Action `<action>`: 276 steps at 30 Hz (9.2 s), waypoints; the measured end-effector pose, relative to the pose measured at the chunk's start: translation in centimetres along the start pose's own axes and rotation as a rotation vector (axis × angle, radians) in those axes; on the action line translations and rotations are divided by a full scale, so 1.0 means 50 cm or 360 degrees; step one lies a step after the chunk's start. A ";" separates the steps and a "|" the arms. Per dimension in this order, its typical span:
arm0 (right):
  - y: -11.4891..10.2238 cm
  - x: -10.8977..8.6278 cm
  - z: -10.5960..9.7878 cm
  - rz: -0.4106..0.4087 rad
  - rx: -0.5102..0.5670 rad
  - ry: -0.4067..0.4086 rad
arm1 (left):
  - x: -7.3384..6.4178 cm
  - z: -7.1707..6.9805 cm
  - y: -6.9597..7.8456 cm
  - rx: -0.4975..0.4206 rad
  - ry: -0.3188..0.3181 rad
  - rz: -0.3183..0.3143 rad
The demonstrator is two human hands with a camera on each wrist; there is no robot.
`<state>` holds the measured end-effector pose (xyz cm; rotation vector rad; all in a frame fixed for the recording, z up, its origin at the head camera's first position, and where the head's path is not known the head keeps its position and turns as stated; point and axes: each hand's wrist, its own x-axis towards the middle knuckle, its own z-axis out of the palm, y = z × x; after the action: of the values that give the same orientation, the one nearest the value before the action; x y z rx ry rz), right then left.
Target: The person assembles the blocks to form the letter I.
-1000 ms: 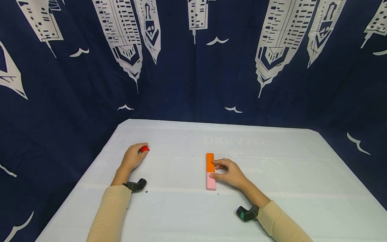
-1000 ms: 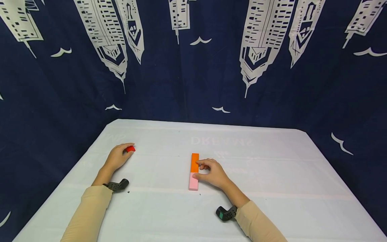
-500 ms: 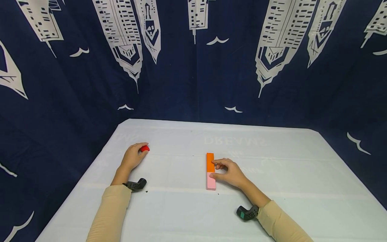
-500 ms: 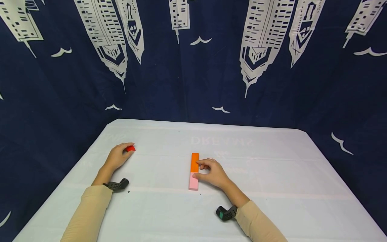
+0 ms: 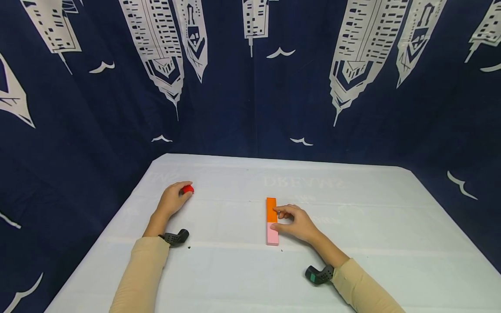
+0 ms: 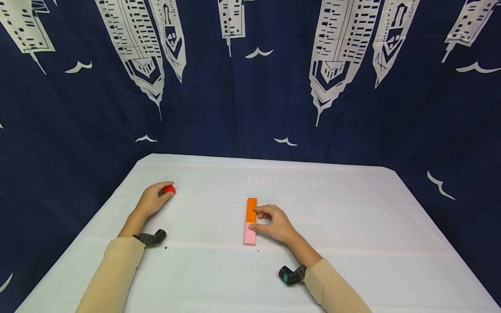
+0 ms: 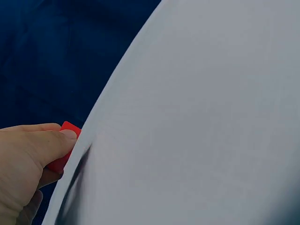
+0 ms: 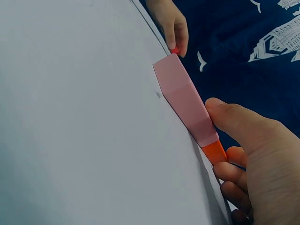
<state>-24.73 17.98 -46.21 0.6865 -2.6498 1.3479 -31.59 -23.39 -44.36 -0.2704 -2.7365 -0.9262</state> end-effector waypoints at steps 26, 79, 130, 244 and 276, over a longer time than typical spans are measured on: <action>0.001 0.001 0.000 -0.0012 -0.0027 0.0007 | 0.041 -0.001 0.050 -0.0016 0.0000 0.0123; 0.003 -0.002 -0.001 -0.0033 -0.0023 0.0029 | 0.097 0.079 0.157 -0.0103 -0.0132 0.0223; 0.002 0.001 0.000 -0.0006 -0.0021 0.0021 | 0.126 0.152 0.246 -0.0183 -0.0207 0.0402; -0.003 0.003 -0.005 -0.0045 -0.0033 0.0023 | 0.135 0.280 0.341 -0.0174 -0.0693 0.0493; 0.002 0.012 -0.032 0.0028 0.0126 0.0028 | 0.119 0.214 0.302 -0.0222 -0.0494 0.0411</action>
<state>-25.51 19.05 -45.13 0.6578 -2.6073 1.4632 -35.27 -4.41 -42.27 -0.8367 -2.8143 -1.0786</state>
